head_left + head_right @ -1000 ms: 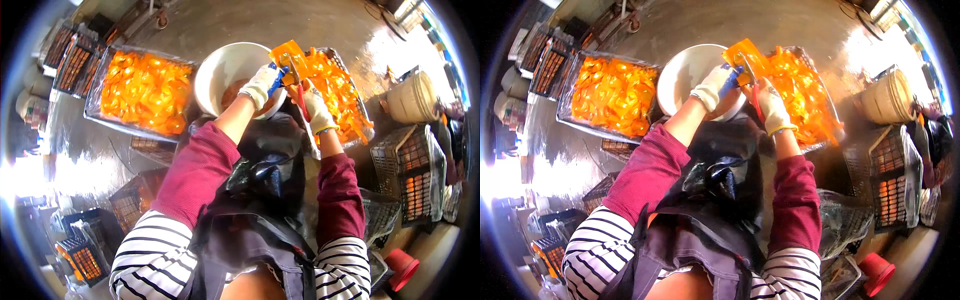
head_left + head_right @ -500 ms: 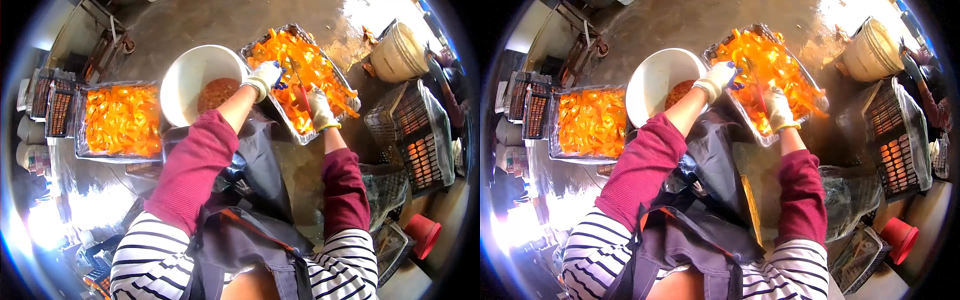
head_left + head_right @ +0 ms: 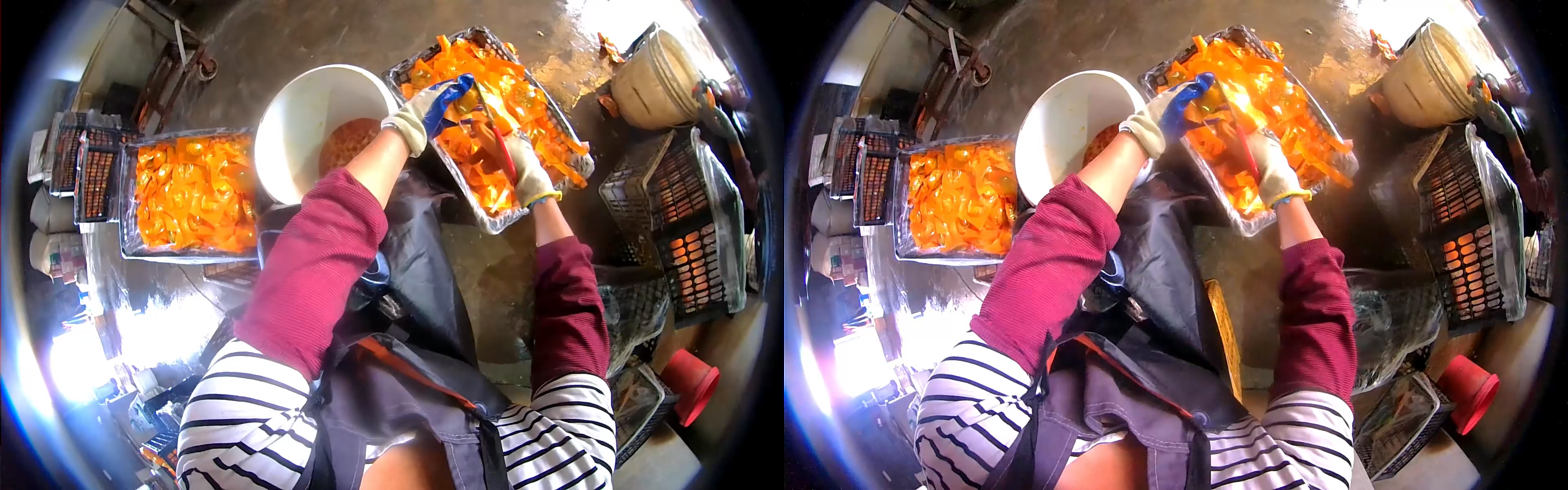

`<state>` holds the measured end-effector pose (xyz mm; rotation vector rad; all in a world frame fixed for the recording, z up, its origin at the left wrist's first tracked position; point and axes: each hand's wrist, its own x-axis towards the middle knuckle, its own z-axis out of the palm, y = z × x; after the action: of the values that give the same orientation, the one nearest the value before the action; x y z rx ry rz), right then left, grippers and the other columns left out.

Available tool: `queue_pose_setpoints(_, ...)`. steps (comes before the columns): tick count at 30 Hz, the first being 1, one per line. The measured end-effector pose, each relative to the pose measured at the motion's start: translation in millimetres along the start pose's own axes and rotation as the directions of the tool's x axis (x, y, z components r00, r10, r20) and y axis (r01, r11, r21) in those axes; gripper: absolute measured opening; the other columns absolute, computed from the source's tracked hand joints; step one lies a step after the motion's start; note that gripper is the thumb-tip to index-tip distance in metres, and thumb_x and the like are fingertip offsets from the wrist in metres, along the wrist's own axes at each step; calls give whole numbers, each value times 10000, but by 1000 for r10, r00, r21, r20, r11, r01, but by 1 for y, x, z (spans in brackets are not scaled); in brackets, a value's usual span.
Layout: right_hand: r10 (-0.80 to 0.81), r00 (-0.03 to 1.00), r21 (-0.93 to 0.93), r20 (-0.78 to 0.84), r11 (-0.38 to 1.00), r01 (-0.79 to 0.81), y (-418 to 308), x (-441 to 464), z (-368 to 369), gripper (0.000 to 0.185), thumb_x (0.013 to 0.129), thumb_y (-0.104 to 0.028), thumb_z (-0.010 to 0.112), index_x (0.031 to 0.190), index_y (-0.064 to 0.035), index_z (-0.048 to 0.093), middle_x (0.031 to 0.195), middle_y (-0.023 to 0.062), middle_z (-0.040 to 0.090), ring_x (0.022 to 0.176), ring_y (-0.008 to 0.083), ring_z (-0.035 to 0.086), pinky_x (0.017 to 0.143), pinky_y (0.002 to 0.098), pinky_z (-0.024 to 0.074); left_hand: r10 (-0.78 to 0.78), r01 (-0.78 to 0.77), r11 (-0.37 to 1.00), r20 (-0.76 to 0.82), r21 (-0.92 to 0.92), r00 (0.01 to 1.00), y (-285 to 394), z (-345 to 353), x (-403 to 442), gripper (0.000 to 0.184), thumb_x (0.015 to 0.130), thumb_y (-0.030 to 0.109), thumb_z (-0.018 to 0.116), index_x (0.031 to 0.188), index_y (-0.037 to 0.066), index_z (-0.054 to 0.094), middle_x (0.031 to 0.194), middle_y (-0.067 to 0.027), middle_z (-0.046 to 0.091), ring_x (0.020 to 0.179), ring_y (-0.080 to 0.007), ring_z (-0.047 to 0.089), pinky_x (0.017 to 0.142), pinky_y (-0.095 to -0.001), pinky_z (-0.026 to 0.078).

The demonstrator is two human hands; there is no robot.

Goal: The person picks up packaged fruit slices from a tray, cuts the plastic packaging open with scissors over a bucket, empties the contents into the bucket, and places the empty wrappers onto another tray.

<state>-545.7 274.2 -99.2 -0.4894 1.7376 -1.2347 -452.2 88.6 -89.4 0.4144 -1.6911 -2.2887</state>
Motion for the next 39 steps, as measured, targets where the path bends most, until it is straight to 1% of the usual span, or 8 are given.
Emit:
queue_pose_setpoints(5,-15,989,-132,150,991,35,-48,-8,37,486,846,-470,568,804,3,671,699,97,670,634,182,619,567,295,475,204,-43,610,-105,791,973,16,-44,-3,455,966,402,397,1092,11,593,988,-123,649,897,-206,607,783,-312,463)
queue_pose_setpoints(14,19,882,-232,470,967,103,-55,66,168,374,840,-324,576,780,28,687,732,166,676,622,240,650,576,308,513,-11,330,812,-554,480,832,95,-114,-131,345,944,316,473,1072,29,614,981,-111,657,902,-220,610,821,-303,463)
queue_pose_setpoints(21,-225,918,-812,326,430,394,-64,55,239,323,792,-295,610,870,8,690,906,222,652,870,323,646,742,392,503,100,235,923,-778,306,620,57,-168,-170,309,919,224,525,1106,-8,606,980,-70,642,886,-157,590,777,-263,469)
queue_pose_setpoints(25,-317,916,-857,245,371,358,-98,11,247,287,799,-252,537,828,-8,685,871,224,647,845,356,636,733,426,503,279,-234,960,-483,152,830,59,-172,-174,521,841,404,608,1171,3,569,1136,-166,612,1064,-269,576,910,-319,433)
queue_pose_setpoints(27,-302,935,-851,186,426,307,-102,10,250,272,793,-231,532,811,-7,685,864,226,645,838,364,633,719,423,508,205,246,808,-647,535,735,62,-173,-178,656,806,443,635,1272,8,482,1250,-186,537,1175,-281,503,1007,-327,366)
queue_pose_setpoints(31,-380,907,-928,182,239,286,-87,27,254,274,829,-182,504,950,6,662,942,211,653,797,341,650,736,420,513,16,320,864,-656,390,755,89,-157,-187,536,770,223,684,1241,37,510,1184,-147,581,1130,-275,524,957,-325,400)
queue_pose_setpoints(34,-712,700,-77,-55,702,708,-46,64,261,339,871,-173,521,1165,-6,544,970,129,650,662,256,646,644,356,518,439,266,693,-685,670,582,68,-164,-192,462,785,370,643,1129,67,592,1108,-185,612,1066,-315,562,886,-394,435)
queue_pose_setpoints(39,-362,924,115,127,930,349,-98,6,256,333,896,-276,554,1131,-41,532,887,125,653,616,173,624,489,259,472,376,15,893,-765,450,523,108,-193,-229,234,782,220,689,936,50,644,819,-54,649,809,-144,604,695,-286,464)
